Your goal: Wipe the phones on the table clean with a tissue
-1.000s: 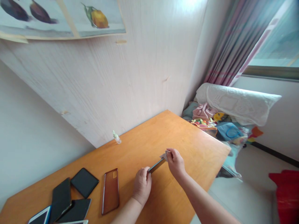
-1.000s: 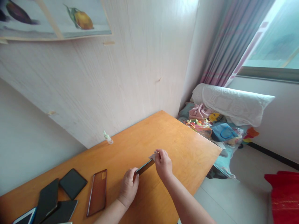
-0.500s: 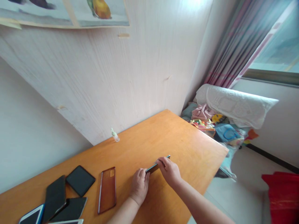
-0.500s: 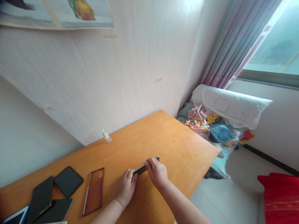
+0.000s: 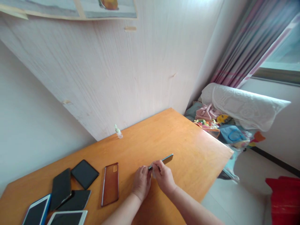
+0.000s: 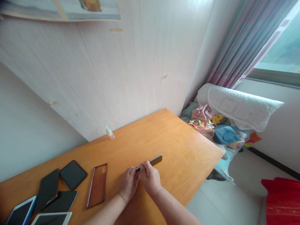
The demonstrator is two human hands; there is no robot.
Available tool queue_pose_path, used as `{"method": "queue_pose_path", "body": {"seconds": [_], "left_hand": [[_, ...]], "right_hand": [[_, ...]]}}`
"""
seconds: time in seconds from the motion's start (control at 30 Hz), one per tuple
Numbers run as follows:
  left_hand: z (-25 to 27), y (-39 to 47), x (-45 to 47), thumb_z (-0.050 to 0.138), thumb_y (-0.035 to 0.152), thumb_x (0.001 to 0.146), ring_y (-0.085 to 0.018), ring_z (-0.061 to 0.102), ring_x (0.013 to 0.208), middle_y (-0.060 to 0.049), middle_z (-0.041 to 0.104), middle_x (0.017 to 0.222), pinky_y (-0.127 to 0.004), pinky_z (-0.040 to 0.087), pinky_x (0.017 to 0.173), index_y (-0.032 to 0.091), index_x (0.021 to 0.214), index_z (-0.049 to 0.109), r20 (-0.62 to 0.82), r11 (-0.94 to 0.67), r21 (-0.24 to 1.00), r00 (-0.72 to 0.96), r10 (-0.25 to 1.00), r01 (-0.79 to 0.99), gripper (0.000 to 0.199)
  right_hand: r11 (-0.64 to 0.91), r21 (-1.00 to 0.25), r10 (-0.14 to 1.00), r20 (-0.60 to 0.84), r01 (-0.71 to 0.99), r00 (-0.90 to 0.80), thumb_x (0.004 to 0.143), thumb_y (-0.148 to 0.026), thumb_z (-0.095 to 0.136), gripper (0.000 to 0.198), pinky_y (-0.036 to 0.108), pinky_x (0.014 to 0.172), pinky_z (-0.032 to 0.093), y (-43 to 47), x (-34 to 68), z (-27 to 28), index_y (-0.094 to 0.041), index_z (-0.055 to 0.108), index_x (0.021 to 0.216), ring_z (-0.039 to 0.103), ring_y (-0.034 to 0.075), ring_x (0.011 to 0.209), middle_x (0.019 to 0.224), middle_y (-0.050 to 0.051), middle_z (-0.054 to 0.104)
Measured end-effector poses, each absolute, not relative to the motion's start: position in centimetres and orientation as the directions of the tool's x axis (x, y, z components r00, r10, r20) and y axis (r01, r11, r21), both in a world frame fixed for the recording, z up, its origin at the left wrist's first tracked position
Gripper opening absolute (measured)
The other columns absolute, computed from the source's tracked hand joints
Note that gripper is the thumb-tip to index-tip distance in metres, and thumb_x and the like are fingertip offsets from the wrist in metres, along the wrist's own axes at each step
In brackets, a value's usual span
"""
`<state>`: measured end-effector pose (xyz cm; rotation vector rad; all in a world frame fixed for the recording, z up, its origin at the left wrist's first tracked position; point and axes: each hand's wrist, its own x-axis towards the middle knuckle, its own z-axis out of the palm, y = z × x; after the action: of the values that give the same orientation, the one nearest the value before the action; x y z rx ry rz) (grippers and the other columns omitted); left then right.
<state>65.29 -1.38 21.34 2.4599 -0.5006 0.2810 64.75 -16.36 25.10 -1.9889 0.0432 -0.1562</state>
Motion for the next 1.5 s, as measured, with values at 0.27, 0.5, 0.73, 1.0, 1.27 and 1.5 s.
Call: {"method": "queue_pose_path", "body": {"seconds": [0.27, 0.5, 0.73, 1.0, 1.27, 1.5], "left_hand": [[21.5, -1.8, 65.3, 0.041, 0.031, 0.100, -0.021, 0.059, 0.085, -0.006, 0.063, 0.091, -0.036, 0.050, 0.078, 0.021, 0.103, 0.057, 0.334, -0.761, 0.512, 0.909, -0.249, -0.397, 0.019], [21.5, -1.3, 65.2, 0.040, 0.025, 0.099, -0.020, 0.059, 0.083, -0.005, 0.064, 0.089, -0.034, 0.048, 0.077, 0.022, 0.094, 0.057, 0.267, -0.733, 0.552, 0.917, -0.296, -0.398, 0.018], [21.2, -1.6, 65.2, 0.040, 0.032, 0.101, -0.022, 0.058, 0.086, -0.006, 0.063, 0.093, -0.037, 0.049, 0.079, 0.021, 0.105, 0.057, 0.315, -0.764, 0.505, 0.909, -0.272, -0.403, 0.020], [21.4, -1.3, 65.1, 0.038, 0.030, 0.101, -0.021, 0.058, 0.083, -0.006, 0.063, 0.090, -0.036, 0.048, 0.074, 0.021, 0.100, 0.057, 0.307, -0.739, 0.533, 0.908, -0.285, -0.412, 0.021], [21.7, -1.5, 65.2, 0.039, 0.032, 0.101, -0.021, 0.060, 0.084, -0.006, 0.064, 0.091, -0.036, 0.050, 0.075, 0.021, 0.102, 0.058, 0.331, -0.745, 0.528, 0.907, -0.261, -0.407, 0.021], [21.6, -1.5, 65.2, 0.038, 0.031, 0.101, -0.021, 0.060, 0.084, -0.006, 0.064, 0.091, -0.036, 0.050, 0.075, 0.021, 0.100, 0.057, 0.325, -0.741, 0.535, 0.909, -0.262, -0.405, 0.022]], "right_hand": [[-0.345, -0.937, -0.422, 0.096, -0.061, 0.902, 0.091, -0.058, 0.050, 0.039, 0.025, 0.061, 0.044, -20.8, 66.8, 25.2, -0.021, 0.063, 0.088, 0.056, 0.016, 0.063, 0.070, 0.000, 0.063], [-0.297, -0.955, -0.092, 0.026, -0.002, 0.995, 0.094, -0.049, 0.050, 0.028, 0.024, 0.064, 0.045, -13.0, 64.0, 25.1, -0.026, 0.065, 0.091, 0.063, 0.016, 0.069, 0.077, 0.000, 0.069], [-0.278, -0.957, -0.430, 0.043, -0.087, 0.902, 0.088, -0.060, 0.053, 0.041, 0.026, 0.061, 0.044, -20.9, 67.3, 25.3, -0.020, 0.066, 0.090, 0.056, 0.017, 0.065, 0.071, 0.001, 0.064], [-0.350, -0.937, -0.214, 0.059, -0.021, 0.975, 0.092, -0.050, 0.051, 0.030, 0.025, 0.061, 0.044, -15.4, 65.5, 25.1, -0.025, 0.066, 0.089, 0.059, 0.016, 0.063, 0.072, 0.000, 0.066], [-0.307, -0.948, -0.393, 0.041, -0.089, 0.919, 0.090, -0.058, 0.050, 0.041, 0.025, 0.058, 0.043, -20.0, 67.3, 25.6, -0.021, 0.066, 0.090, 0.055, 0.016, 0.060, 0.068, 0.001, 0.064], [-0.356, -0.932, -0.343, 0.058, -0.072, 0.937, 0.090, -0.057, 0.050, 0.038, 0.025, 0.055, 0.041, -18.1, 66.9, 25.5, -0.023, 0.066, 0.086, 0.054, 0.016, 0.057, 0.063, -0.001, 0.062]]}}
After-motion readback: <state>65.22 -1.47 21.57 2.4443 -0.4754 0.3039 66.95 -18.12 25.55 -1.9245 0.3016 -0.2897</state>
